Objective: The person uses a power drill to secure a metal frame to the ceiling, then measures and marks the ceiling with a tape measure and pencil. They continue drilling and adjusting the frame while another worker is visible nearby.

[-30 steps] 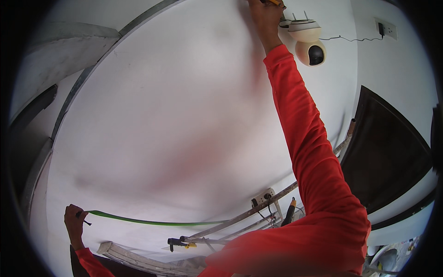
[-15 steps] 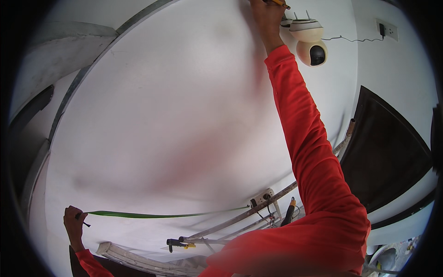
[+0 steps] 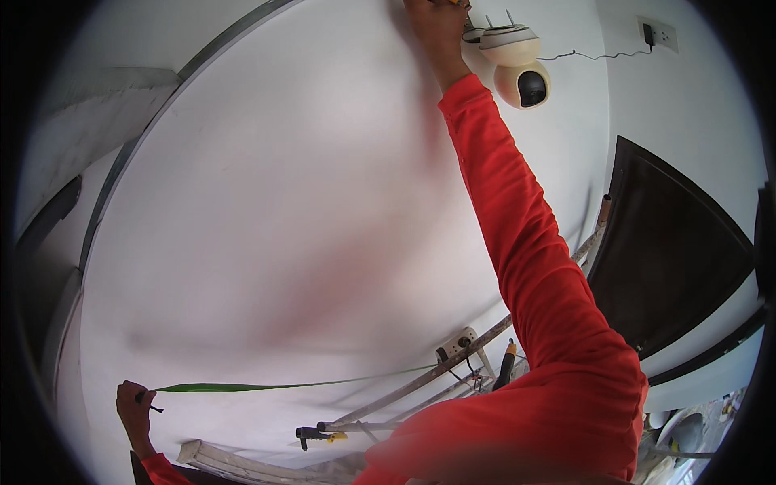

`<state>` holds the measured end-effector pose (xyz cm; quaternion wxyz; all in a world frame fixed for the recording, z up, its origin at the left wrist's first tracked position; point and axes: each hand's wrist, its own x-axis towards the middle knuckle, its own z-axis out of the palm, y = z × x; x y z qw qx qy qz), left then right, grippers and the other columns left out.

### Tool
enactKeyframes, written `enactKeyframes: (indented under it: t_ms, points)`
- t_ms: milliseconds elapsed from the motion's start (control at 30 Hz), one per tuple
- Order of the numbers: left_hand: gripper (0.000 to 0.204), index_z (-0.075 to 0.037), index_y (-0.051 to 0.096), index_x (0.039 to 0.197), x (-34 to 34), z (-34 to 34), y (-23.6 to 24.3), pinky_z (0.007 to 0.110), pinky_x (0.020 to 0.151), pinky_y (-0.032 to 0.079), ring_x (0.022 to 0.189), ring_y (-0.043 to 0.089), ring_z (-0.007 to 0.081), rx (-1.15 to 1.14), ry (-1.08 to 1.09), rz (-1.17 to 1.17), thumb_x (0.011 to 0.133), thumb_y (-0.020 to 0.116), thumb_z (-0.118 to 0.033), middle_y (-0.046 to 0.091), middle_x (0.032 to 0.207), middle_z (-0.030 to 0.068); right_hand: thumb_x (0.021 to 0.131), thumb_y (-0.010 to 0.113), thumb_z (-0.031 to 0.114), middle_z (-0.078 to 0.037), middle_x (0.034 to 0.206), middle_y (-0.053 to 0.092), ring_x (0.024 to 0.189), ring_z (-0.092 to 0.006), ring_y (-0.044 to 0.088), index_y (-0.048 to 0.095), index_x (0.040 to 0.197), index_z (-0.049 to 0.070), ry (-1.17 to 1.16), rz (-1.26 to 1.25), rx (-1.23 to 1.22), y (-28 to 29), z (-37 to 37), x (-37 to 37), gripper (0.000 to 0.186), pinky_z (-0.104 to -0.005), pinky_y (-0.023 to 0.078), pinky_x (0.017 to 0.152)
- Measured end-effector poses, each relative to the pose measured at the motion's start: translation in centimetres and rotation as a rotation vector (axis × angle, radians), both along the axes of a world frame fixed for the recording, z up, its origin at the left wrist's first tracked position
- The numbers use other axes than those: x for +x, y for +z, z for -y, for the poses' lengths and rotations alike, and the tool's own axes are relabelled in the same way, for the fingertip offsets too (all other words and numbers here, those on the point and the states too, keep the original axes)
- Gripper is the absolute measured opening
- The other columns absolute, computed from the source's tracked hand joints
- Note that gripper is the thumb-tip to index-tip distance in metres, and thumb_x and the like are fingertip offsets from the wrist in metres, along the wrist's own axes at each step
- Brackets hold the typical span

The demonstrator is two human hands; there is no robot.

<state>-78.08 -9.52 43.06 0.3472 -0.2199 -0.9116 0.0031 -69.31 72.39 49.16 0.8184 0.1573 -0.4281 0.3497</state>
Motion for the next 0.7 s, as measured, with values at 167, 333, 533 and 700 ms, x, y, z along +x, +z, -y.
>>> enactKeyframes:
  t_ms: [167,333,533,700]
  points:
    - [0.025,-0.003,0.060,0.082,-0.6,0.4,0.0,0.040,0.072,0.048,0.079,0.057,0.0277,-0.044,-0.047,-0.014,0.071,0.082,0.000,0.058,0.084,0.0092,0.099,0.065,0.009,0.001,0.086,0.068,0.077,-0.0086,0.058,0.073,0.104,0.001,-0.030,0.038,-0.021,0.0,-0.2,-0.4,0.012,-0.0241,0.049,0.072]
    - [0.025,-0.003,0.060,0.082,-0.2,0.2,-0.1,0.040,0.072,0.048,0.079,0.056,0.0278,-0.026,-0.056,-0.014,0.071,0.081,-0.001,0.058,0.084,0.0092,0.099,0.064,0.007,0.000,0.087,0.068,0.078,-0.0085,0.059,0.072,0.104,0.001,0.142,-0.002,0.060,0.0,-0.8,-1.0,0.012,-0.0235,0.049,0.073]
    - [0.023,-0.002,0.063,0.078,0.3,-1.0,0.1,0.042,0.070,0.049,0.081,0.058,0.0288,0.006,-0.016,-0.003,0.069,0.084,-0.004,0.060,0.083,0.0093,0.098,0.064,0.005,0.000,0.087,0.069,0.080,-0.0083,0.060,0.071,0.103,0.001,0.078,0.009,0.015,0.0,-0.6,-0.7,0.010,-0.0224,0.049,0.075]
    - [0.025,-0.003,0.061,0.081,1.4,-2.4,0.4,0.041,0.071,0.048,0.080,0.057,0.0282,-0.047,-0.042,-0.029,0.069,0.083,-0.001,0.059,0.083,0.0093,0.096,0.065,0.006,-0.003,0.086,0.069,0.077,-0.0095,0.060,0.070,0.099,-0.001,-0.014,-0.047,0.050,0.4,0.7,0.4,0.008,-0.0234,0.050,0.071]
